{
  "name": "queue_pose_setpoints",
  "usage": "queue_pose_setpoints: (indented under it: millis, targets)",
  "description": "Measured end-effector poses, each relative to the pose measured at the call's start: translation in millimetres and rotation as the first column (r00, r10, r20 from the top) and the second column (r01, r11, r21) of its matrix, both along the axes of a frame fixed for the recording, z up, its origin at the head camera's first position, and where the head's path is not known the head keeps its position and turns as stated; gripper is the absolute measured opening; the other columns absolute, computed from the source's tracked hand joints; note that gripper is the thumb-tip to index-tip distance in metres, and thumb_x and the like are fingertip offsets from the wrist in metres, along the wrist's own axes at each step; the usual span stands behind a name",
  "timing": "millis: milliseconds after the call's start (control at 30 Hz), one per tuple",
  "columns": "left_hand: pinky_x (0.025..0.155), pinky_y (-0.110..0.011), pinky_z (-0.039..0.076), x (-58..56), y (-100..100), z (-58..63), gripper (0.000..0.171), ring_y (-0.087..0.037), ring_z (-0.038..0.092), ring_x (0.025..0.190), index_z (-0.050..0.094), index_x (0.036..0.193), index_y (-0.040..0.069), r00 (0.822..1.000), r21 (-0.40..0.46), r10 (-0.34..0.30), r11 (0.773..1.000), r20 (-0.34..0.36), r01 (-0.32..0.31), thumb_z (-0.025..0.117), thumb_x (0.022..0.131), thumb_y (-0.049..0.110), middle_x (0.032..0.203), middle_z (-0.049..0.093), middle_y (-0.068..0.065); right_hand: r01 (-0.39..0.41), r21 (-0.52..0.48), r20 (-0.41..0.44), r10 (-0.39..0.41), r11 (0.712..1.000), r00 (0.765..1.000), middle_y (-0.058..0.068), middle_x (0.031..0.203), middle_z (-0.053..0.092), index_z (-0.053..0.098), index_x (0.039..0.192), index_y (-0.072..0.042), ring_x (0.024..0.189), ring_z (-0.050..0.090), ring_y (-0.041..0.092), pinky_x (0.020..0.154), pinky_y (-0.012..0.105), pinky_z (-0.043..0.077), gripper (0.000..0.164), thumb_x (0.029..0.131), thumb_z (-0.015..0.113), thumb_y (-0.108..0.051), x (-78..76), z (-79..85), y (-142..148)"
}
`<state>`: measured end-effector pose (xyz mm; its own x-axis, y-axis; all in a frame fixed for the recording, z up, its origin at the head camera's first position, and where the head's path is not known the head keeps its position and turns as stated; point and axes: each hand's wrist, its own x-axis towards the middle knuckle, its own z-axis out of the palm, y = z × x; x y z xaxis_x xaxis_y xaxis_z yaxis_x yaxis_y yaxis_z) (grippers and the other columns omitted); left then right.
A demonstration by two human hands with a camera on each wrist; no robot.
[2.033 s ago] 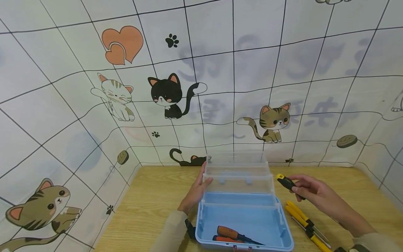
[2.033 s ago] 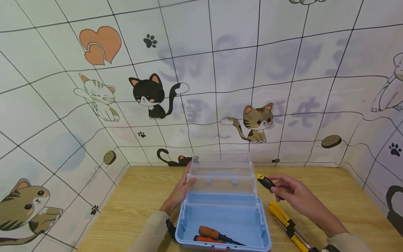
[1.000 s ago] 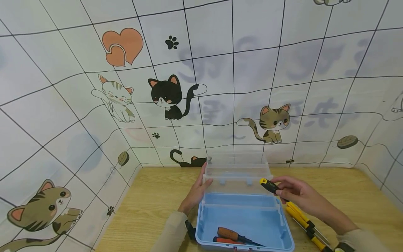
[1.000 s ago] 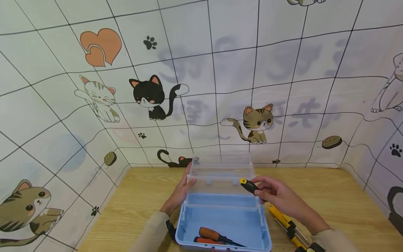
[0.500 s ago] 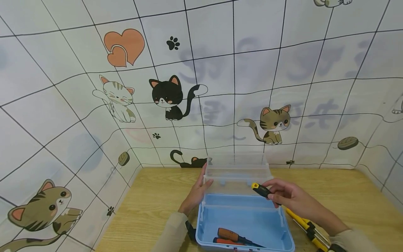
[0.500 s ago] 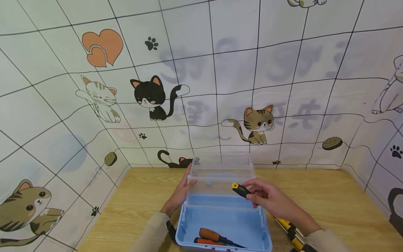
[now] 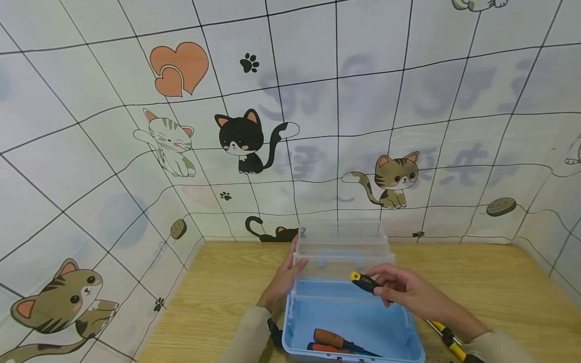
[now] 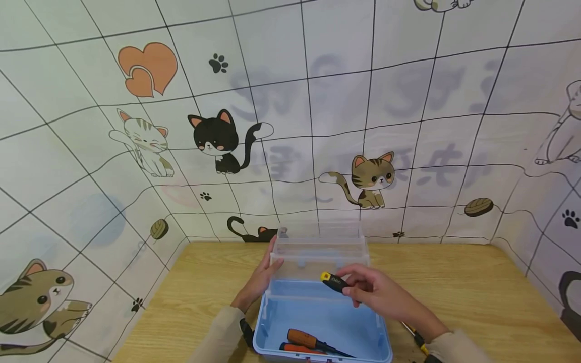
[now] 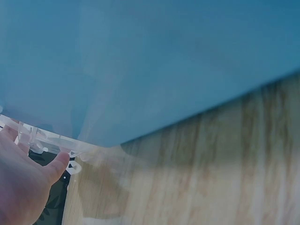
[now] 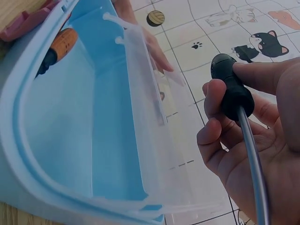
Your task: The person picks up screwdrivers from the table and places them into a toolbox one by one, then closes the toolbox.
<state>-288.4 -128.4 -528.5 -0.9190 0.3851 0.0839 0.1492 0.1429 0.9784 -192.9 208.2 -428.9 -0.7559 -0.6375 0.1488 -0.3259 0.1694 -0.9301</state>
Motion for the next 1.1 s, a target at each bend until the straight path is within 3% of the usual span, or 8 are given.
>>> queue_pose_setpoints:
  millis: [633, 1100]
  targets:
    - [0.113, -0.070, 0.016, 1.6, 1, 1.1, 0.066, -0.035, 0.006, 0.152, 0.006, 0.151, 0.060, 1.000, 0.012, 0.006, 1.000, 0.002, -0.006, 0.048, 0.102, 0.046, 0.167, 0.001, 0.005, -0.138, -0.065, 0.051, 0.141, 0.988, 0.989, 0.024, 0.097, 0.062, 0.053, 0.131, -0.001, 0.073, 0.063, 0.020, 0.066, 0.036, 0.055, 0.029, 0.102, 0.053, -0.007, 4.0, -7.8, -40]
    - [0.111, -0.072, 0.017, 0.6, 2, 1.1, 0.065, -0.036, 0.006, 0.152, 0.005, 0.151, 0.059, 1.000, -0.011, 0.015, 1.000, -0.003, -0.015, 0.047, 0.103, 0.045, 0.167, 0.000, 0.006, -0.178, -0.009, 0.058, 0.178, 0.984, 0.982, 0.021, 0.100, 0.066, 0.055, 0.132, -0.007, 0.072, 0.065, 0.019, 0.067, 0.037, 0.056, 0.030, 0.103, 0.054, -0.013, 5.4, -14.7, -54]
